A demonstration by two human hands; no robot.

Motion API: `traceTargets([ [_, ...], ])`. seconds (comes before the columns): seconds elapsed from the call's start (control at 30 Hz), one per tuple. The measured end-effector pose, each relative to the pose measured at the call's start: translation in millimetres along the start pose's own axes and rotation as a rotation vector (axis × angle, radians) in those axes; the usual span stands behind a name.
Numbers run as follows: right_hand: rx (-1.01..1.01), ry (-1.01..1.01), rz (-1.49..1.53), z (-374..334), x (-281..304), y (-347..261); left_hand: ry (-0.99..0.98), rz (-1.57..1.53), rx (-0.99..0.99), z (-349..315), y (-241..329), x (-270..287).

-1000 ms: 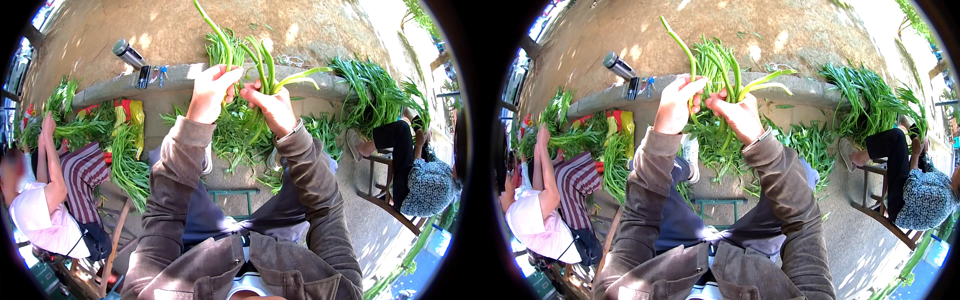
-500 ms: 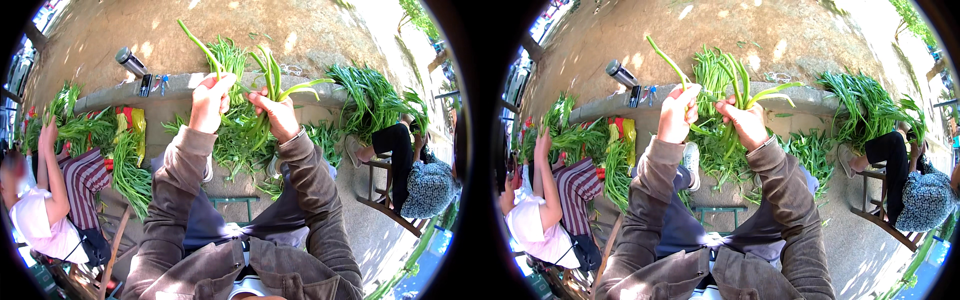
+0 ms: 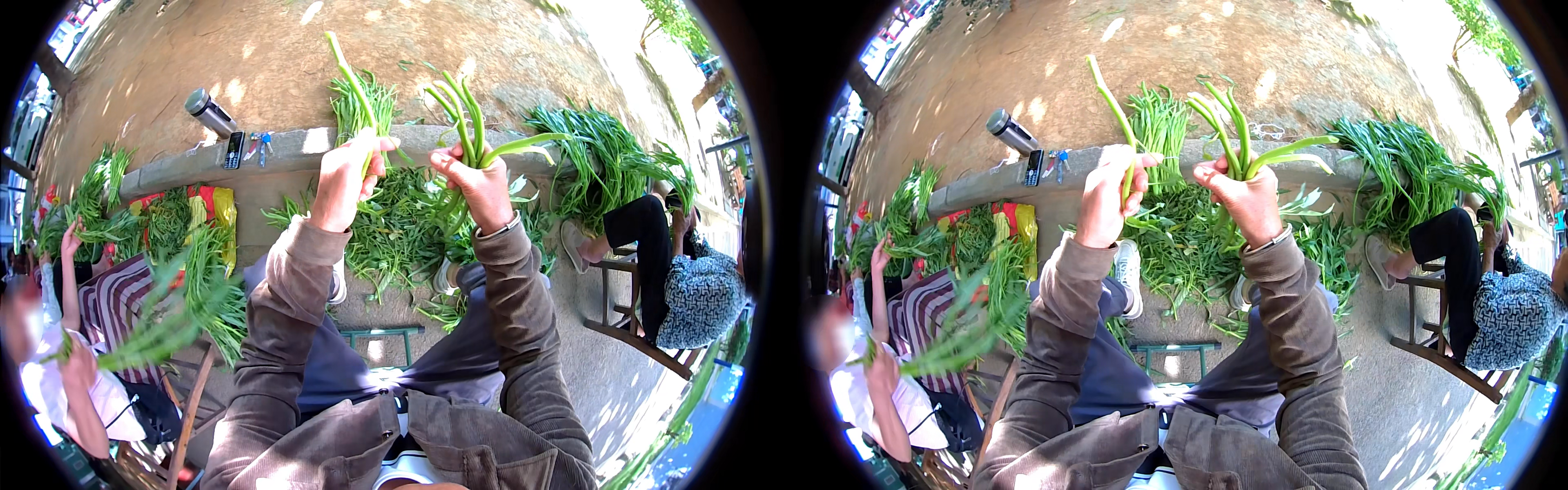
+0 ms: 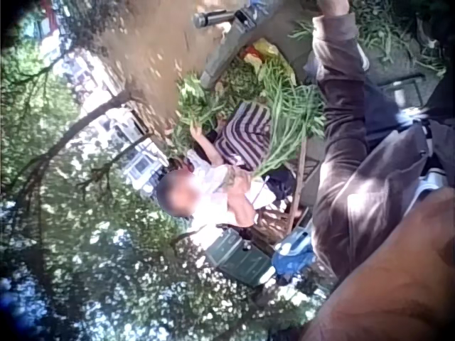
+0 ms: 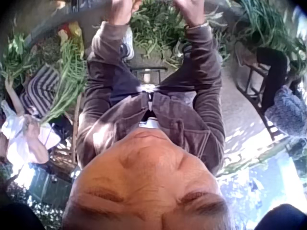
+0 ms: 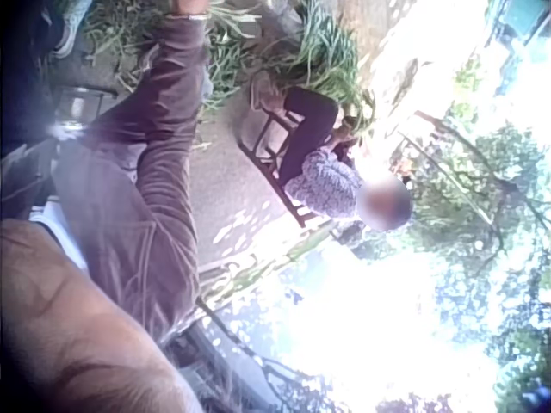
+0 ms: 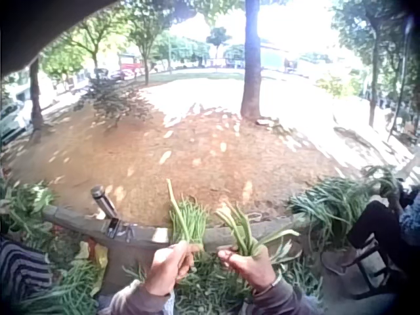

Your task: The person sorts leafy green vegetables by hand, picking through a large pile and arranging individual stalks into organized bunches while seated outdoors.

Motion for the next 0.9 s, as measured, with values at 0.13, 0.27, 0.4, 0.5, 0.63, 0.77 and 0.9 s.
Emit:
traceTargets([
  [0.13,0.016,-0.042,0.027,-3,-14,0,-0.06,0.088,-0.059,-2,-3,-13],
  [0.27,-0.018,-0.12,0.069,-2,-27,9,-0.045,0.045,-0.041,-4,-7,-20],
  [0.4,-0.02,-0.114,0.063,-3,-30,10,-0.019,0.029,-0.095,-1,-9,-18],
  [0.5,-0.008,-0.101,0.077,-1,-28,12,0.008,0.083,-0.182,0,-6,-14],
  [0.63,0.008,-0.081,0.142,-1,-27,10,0.042,0.08,-0.228,-3,-2,-17],
  [0.77,0.005,-0.084,0.208,3,-24,13,0.21,0.064,-0.309,-3,3,3],
  [0.9,-0.018,-0.065,0.248,4,-15,10,0.243,-0.055,-0.185,3,9,27],
])
Point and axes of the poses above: each hand's wrist, its own z-axis towards the middle knuckle, its own x-axis out of the back of the hand, y = z × x, the point moved 9 cm from there along z, towards the middle knuckle, and after that the axes turned 3 degrees about -x, right-handed, at the moved point
